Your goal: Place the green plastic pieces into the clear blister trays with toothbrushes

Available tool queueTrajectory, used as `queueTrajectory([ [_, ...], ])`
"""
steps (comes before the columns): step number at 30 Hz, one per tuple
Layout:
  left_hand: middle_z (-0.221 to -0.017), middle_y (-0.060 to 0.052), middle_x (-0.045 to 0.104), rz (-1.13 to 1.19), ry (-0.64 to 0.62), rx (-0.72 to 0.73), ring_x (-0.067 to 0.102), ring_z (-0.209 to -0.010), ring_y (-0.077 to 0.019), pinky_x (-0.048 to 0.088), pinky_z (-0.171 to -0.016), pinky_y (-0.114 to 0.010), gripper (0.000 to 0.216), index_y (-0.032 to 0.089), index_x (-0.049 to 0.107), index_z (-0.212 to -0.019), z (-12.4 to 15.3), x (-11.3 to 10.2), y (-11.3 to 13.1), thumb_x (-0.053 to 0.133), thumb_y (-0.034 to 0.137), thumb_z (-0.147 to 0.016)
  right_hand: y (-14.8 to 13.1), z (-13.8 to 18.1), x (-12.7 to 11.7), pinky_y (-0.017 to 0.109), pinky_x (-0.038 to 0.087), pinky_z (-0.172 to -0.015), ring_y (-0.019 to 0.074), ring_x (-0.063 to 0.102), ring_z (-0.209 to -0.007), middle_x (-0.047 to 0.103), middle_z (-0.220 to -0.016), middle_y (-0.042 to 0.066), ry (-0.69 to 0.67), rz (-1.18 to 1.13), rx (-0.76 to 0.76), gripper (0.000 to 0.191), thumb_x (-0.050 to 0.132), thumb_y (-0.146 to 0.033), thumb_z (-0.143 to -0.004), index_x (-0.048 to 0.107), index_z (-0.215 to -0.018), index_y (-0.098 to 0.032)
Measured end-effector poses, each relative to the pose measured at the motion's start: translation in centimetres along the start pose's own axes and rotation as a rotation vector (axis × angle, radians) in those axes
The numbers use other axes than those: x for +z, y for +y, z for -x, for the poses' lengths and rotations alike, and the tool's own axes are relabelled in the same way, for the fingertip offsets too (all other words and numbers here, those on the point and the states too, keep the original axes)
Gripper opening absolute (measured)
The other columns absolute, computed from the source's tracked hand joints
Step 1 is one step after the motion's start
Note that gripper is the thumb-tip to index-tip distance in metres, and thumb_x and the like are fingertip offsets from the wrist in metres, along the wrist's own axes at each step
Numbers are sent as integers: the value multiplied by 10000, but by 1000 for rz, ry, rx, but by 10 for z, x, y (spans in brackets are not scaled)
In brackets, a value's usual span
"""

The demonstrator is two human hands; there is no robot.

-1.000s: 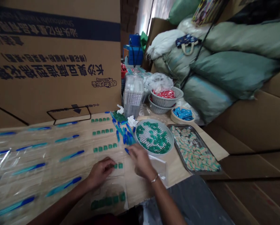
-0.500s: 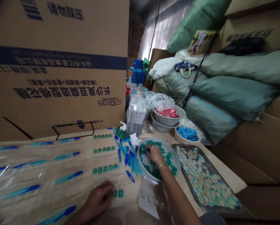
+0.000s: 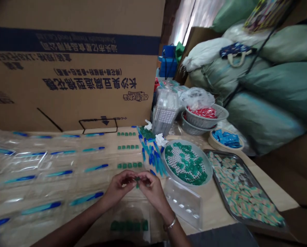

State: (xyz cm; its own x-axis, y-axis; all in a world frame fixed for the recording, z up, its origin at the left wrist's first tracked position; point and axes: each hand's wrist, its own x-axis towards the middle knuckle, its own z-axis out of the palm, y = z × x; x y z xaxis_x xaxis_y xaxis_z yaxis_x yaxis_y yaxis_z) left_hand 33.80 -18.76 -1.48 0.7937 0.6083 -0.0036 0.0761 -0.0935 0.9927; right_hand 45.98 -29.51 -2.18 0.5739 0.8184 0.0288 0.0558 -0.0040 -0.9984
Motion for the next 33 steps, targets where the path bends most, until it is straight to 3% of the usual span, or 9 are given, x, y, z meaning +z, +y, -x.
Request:
queueTrajectory([
  [4,-663,-20,659,142,79,-67,591,-645,-146,458,-641,-254,178,151,658,-697,1,-4,4,699,321,-661,1,4,22,244,453,-614,144,576,-657,631,-689,2,16,-22,1,92,658,-258,-673,630,-721,-184],
  [9,-621,-3,662,251,-1,-168,578,-585,-121,449,-600,-235,168,146,673,-694,4,-14,-6,740,269,-601,9,8,24,270,467,-620,161,595,-656,662,-696,20,32,-128,98,166,710,-314,-640,650,-721,-182],
  [16,-606,5,627,46,6,-45,560,-573,-111,429,-567,-212,27,149,632,-655,13,-10,0,617,170,-662,10,19,29,290,476,-645,175,608,-686,686,-740,30,52,-135,98,183,713,-329,-659,690,-781,-194],
  [20,-625,12,594,-177,-16,77,535,-584,-103,398,-556,-200,106,158,613,-683,23,-8,5,516,124,-708,9,24,33,277,468,-635,169,601,-659,676,-696,23,59,-119,129,125,685,-282,-649,680,-720,-179],
  [27,-619,40,520,-97,-16,-27,513,-578,-95,390,-541,-186,81,186,465,-689,43,-11,-3,505,118,-672,12,46,44,264,467,-648,171,600,-685,668,-697,3,38,-98,169,140,581,-156,-600,658,-710,-193],
  [33,-637,38,513,-266,-111,45,484,-571,-95,389,-550,-200,75,197,479,-733,60,-17,-5,494,132,-697,14,59,51,278,479,-666,180,607,-704,665,-718,17,-10,-175,186,128,572,-161,-619,636,-724,-195],
])
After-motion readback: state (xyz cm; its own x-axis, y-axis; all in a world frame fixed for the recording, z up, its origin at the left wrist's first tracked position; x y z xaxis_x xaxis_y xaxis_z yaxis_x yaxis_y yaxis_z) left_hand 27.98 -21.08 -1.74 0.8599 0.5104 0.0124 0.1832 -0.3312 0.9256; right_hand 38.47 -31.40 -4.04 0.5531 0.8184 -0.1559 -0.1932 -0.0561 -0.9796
